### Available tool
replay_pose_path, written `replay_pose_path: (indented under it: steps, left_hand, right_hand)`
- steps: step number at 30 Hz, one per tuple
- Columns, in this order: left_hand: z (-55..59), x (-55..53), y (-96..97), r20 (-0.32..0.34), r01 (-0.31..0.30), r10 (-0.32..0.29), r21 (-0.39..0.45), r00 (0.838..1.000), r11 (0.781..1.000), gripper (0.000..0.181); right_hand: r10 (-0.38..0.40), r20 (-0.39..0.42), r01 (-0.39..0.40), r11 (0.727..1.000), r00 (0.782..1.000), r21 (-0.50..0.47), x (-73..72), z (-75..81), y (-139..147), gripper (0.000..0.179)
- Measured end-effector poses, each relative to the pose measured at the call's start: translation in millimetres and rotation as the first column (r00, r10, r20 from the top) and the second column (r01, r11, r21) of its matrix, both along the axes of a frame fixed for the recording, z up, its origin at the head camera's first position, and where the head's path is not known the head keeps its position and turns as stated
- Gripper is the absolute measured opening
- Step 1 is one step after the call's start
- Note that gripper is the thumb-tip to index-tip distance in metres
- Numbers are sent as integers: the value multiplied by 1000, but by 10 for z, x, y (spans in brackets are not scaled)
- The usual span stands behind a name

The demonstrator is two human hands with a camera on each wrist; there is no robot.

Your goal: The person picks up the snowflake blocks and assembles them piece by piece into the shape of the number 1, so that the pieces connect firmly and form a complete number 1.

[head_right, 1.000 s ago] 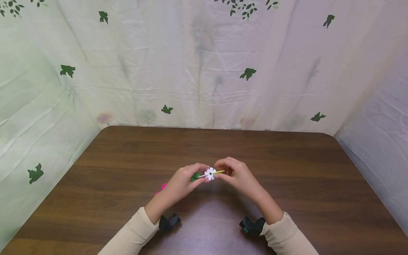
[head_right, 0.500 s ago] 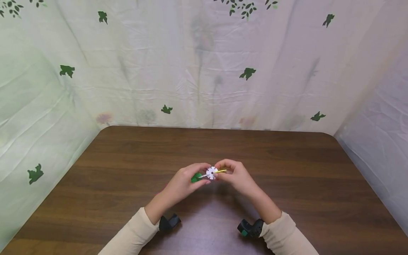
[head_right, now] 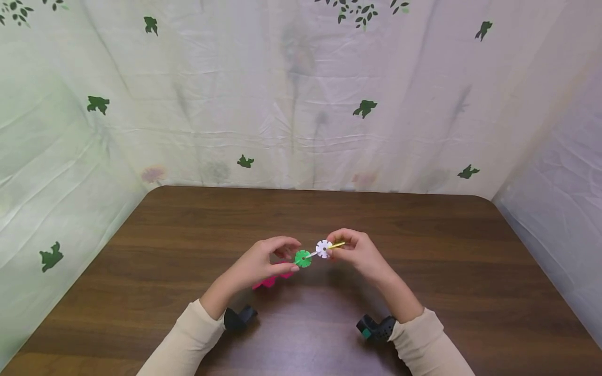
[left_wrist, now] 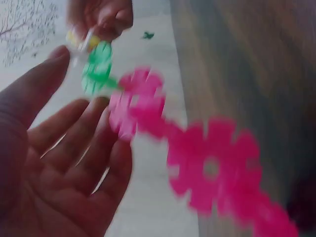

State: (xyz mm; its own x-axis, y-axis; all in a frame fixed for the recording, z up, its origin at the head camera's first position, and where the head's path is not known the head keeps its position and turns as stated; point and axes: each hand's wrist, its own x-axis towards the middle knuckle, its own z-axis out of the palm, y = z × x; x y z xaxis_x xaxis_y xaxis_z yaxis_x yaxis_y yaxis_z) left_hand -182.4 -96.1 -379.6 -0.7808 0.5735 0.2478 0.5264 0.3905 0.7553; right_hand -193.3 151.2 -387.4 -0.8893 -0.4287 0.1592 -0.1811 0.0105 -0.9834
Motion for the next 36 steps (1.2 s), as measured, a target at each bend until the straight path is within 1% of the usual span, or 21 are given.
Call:
replay_pose_path:
  steps: [2, 4, 7, 11, 14, 16, 18, 20, 23, 26, 28, 32, 36]
  left_hand:
    - [-5, -26, -52, 42, 6, -5, -20, 999, 1000, 36]
    - [-18, -51, -96, 64, 11, -8, -47, 998, 999, 31]
    - [-43, -79, -141, 71, 19, -12, -93, 997, 996, 25]
    - [-77, -92, -151, 90, 37, -24, -138, 996, 990, 21]
    - [-92, -91, -129, 105, 47, -32, -147, 994, 988, 21]
    - [-94, -85, -108, 107, 53, -38, -138, 994, 989, 22]
    - [-92, -79, -83, 119, 62, -49, -112, 992, 992, 24]
    - [-94, -70, -54, 147, 71, -59, -76, 987, 995, 29]
    - [-87, -44, -4, 202, 68, -65, -9, 977, 998, 42]
    - [-82, -7, 48, 255, 55, -71, 71, 964, 996, 55]
    - [-80, 22, 84, 285, 48, -83, 129, 955, 991, 59]
    - [-103, 71, 156, 337, 49, -127, 230, 933, 972, 61]
    - [-144, 113, 221, 369, 34, -142, 284, 919, 958, 61]
  right_hand:
    - [-11, 9, 11, 1000, 1000, 4, -16, -6, 26, 20]
    - [-23, 21, 23, 1000, 1000, 8, -30, -13, 47, 20]
    - [-38, 27, 38, 999, 999, 10, -48, -26, 66, 20]
    - [-63, 31, 62, 998, 998, 19, -61, -32, 73, 22]
    - [-88, 30, 87, 996, 996, 19, -66, -30, 69, 23]
    - [-106, 25, 106, 994, 994, 6, -72, -28, 65, 25]
    - [-123, 16, 124, 992, 992, -14, -84, -20, 56, 28]
    - [-138, 14, 138, 990, 990, -33, -101, -6, 45, 29]
    - [-153, 19, 154, 986, 988, -63, -137, 33, 23, 32]
    - [-163, 16, 164, 982, 986, -89, -177, 83, -6, 35]
    - [-166, 3, 166, 981, 986, -101, -203, 115, -26, 36]
    - [-146, -29, 142, 985, 989, -101, -255, 142, -54, 34]
    - [-119, -33, 116, 990, 992, -74, -326, 108, -75, 34]
